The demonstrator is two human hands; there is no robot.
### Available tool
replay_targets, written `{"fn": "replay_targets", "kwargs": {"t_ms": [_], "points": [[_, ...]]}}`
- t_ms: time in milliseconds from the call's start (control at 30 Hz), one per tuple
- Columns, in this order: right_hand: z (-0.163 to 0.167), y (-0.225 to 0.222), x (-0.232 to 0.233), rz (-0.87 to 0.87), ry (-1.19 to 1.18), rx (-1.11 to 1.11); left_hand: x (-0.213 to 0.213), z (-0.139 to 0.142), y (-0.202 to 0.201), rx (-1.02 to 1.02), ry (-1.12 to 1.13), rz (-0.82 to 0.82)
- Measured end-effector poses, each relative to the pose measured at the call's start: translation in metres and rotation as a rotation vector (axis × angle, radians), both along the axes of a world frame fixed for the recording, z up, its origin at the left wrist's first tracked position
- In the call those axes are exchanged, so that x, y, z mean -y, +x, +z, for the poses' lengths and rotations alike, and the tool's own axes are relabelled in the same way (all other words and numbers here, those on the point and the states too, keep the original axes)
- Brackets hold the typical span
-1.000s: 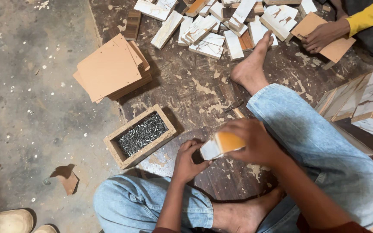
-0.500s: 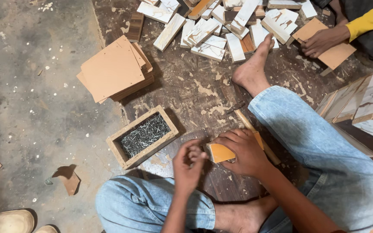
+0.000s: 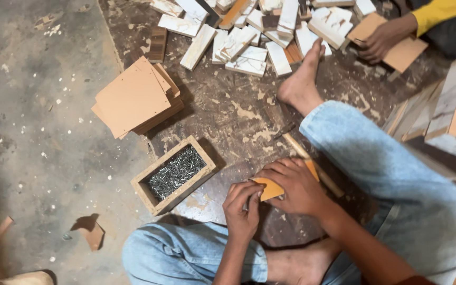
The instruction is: The person sits on the workshop floor assembling small wooden boxes. They take nails from a wooden nail box, position white wooden side pieces against a base panel, and hammer the nails in, occasionally using red-handled pliers to hold or pull nails, then set finished boxes aside.
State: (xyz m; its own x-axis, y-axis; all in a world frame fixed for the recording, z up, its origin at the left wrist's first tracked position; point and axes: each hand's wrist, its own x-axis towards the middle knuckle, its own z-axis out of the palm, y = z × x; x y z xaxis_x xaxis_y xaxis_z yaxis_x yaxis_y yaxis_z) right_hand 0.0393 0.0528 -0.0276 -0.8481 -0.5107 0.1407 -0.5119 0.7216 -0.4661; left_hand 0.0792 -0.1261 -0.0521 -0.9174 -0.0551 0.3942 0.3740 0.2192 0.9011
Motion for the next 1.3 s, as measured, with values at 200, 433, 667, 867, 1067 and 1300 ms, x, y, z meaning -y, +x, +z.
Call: {"fn": "replay_targets", "kwargs": {"t_ms": [200,433,667,867,1067,1300], "points": [[0.006,-0.002,0.002,0.006,-0.022,-0.008,0.001,0.002,-0.003,-0.108,-0.149,0.007],[0.008,-0.006,-0.015,0.148,-0.093,-0.092,0.002,-0.004,-0.003,-0.007,-0.178,0.041],[-0.012,-0.009,-0.064,-0.777,-0.286,0.129,0.004,-0.012,-0.006,0.006,-0.161,0.049],[-0.038,0.001,-0.05,-0.687,0.405,0.205,0.003,-0.011,-0.004,0.008,-0.166,0.05],[-0.025,0.007,-0.071,-0.844,-0.238,0.555,0.005,-0.004,-0.003,0.01,-0.151,0.059],[-0.012,0.114,-0.095,-0.828,-0.815,0.79,0.005,-0.011,-0.002,0.012,-0.149,0.062]]}}
